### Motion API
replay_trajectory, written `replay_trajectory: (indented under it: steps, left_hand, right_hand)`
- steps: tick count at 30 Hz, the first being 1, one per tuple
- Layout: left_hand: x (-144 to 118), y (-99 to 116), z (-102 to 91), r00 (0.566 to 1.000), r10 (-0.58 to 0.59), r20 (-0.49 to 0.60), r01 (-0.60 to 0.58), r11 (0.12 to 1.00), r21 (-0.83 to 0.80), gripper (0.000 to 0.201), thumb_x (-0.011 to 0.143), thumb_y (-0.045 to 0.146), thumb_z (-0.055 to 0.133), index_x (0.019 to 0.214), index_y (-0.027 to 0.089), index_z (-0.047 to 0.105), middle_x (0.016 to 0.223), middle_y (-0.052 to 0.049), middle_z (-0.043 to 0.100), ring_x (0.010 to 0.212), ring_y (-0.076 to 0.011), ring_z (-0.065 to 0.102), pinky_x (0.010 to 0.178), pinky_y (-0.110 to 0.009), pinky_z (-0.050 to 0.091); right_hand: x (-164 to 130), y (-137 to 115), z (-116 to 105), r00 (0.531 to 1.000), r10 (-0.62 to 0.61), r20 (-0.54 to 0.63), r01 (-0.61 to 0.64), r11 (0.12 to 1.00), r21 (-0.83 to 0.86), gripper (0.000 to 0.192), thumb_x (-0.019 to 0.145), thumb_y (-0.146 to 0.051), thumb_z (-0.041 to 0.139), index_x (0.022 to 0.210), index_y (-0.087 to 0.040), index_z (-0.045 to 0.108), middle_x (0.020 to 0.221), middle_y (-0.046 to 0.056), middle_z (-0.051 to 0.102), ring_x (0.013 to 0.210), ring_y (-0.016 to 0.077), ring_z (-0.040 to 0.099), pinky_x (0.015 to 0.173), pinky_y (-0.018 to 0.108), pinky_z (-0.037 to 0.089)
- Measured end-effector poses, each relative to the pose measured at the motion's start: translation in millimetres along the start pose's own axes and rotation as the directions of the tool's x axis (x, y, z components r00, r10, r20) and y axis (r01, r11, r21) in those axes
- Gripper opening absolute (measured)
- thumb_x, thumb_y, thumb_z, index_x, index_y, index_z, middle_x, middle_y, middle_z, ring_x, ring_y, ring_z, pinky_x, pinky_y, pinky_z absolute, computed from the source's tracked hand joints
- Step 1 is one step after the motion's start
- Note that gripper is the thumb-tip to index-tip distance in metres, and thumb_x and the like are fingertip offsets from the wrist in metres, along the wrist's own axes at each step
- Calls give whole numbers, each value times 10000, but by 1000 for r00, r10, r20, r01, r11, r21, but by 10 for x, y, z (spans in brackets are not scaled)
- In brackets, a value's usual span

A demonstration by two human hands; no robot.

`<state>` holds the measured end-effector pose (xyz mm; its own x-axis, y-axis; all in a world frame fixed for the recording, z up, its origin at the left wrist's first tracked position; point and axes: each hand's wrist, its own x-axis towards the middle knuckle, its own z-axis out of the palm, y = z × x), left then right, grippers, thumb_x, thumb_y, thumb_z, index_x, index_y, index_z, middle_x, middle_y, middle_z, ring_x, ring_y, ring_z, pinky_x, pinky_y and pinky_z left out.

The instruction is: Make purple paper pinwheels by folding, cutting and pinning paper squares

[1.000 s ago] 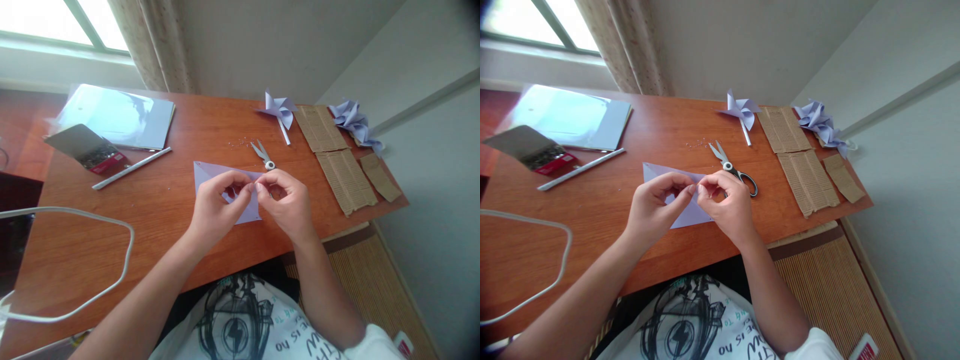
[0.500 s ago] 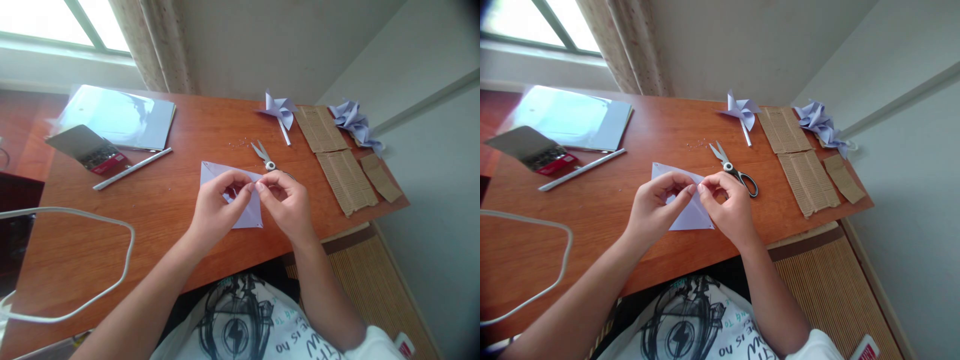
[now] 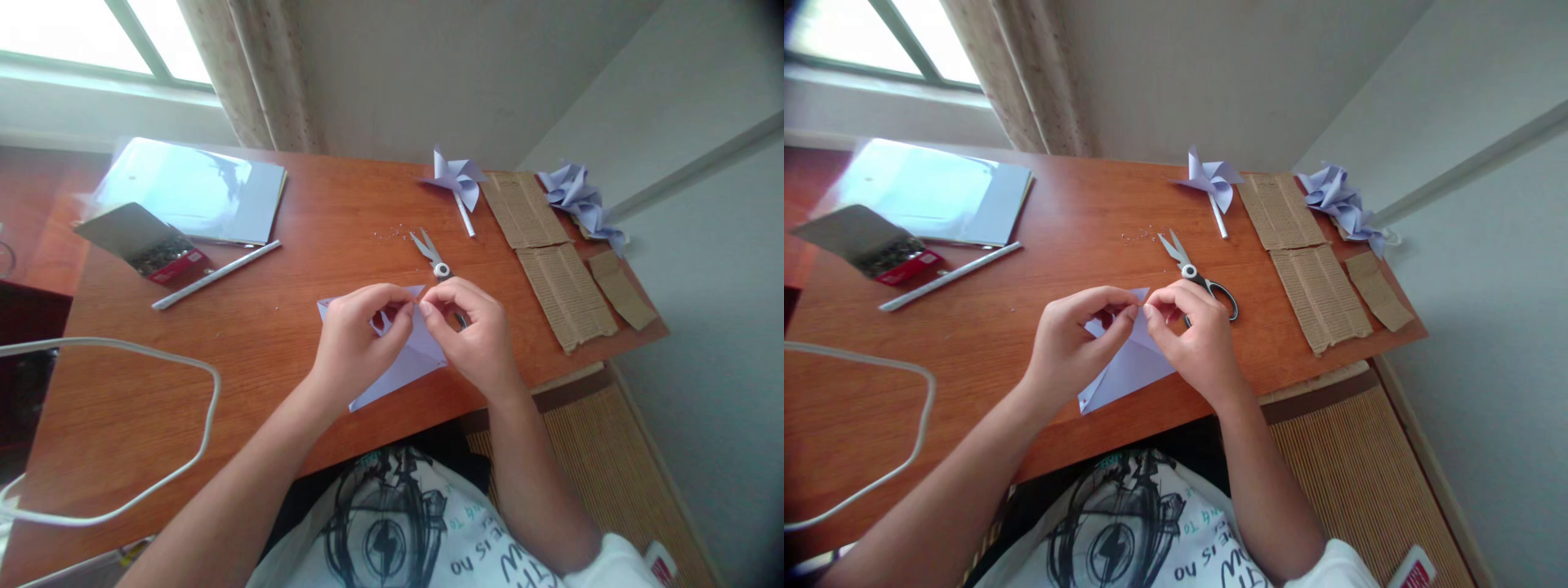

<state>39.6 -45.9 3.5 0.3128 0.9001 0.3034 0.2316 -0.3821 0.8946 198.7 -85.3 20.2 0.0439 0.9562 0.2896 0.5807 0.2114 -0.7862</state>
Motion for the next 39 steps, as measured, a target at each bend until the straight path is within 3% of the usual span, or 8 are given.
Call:
replay_trajectory:
  steps: [8, 18, 22, 25, 27, 39]
  left_hand:
    - [0, -20, 12, 1000, 4, -12, -5, 999, -38, 77, 831, 108, 650, 828, 139, 721, 715, -2, 713, 610, -93, 611, 605, -200, 477]
    - [-20, -18, 33, 993, 110, -29, -104, 980, 172, 79, 862, 155, 639, 817, 158, 704, 719, -8, 701, 644, -119, 621, 621, -231, 469]
    - [-20, -7, 26, 994, 59, -87, -51, 995, 89, 61, 849, 146, 654, 816, 159, 703, 739, -5, 720, 625, -103, 621, 609, -211, 484]
    - [-15, -2, 17, 995, -14, -103, 14, 1000, -5, 53, 849, 155, 663, 830, 158, 713, 756, -8, 733, 626, -100, 625, 612, -208, 498]
    - [-11, -1, 15, 994, -44, -104, 39, 998, -44, 53, 851, 162, 665, 839, 156, 716, 754, -7, 733, 631, -99, 627, 616, -207, 501]
    - [-15, -49, 23, 997, -29, -71, 28, 1000, -14, 45, 844, 148, 667, 834, 164, 708, 740, 6, 716, 627, -94, 622, 629, -208, 499]
  right_hand:
    - [0, 28, 14, 1000, 26, -10, -26, 999, 45, 95, 924, -187, 611, 845, -213, 658, 845, 5, 656, 783, 157, 628, 702, 297, 506]
    - [19, 4, 53, 988, -135, -73, 118, 974, -194, 124, 875, -115, 613, 786, -198, 630, 797, 0, 631, 768, 151, 598, 750, 303, 493]
    - [-32, 14, 134, 989, -11, -147, 10, 1000, -3, 96, 922, -204, 610, 830, -209, 634, 825, 0, 638, 770, 147, 609, 721, 288, 510]
    - [-74, 47, 183, 985, 139, -103, -114, 970, 214, 110, 953, -288, 592, 883, -220, 641, 850, 4, 658, 799, 155, 644, 724, 284, 541]
    - [-87, 69, 202, 983, 175, -62, -153, 952, 265, 114, 948, -307, 603, 884, -223, 646, 850, 6, 668, 801, 161, 655, 725, 287, 551]
    - [-85, 57, 170, 987, 106, -120, -93, 989, 113, 69, 928, -262, 647, 894, -227, 697, 874, 17, 712, 809, 171, 680, 739, 305, 564]
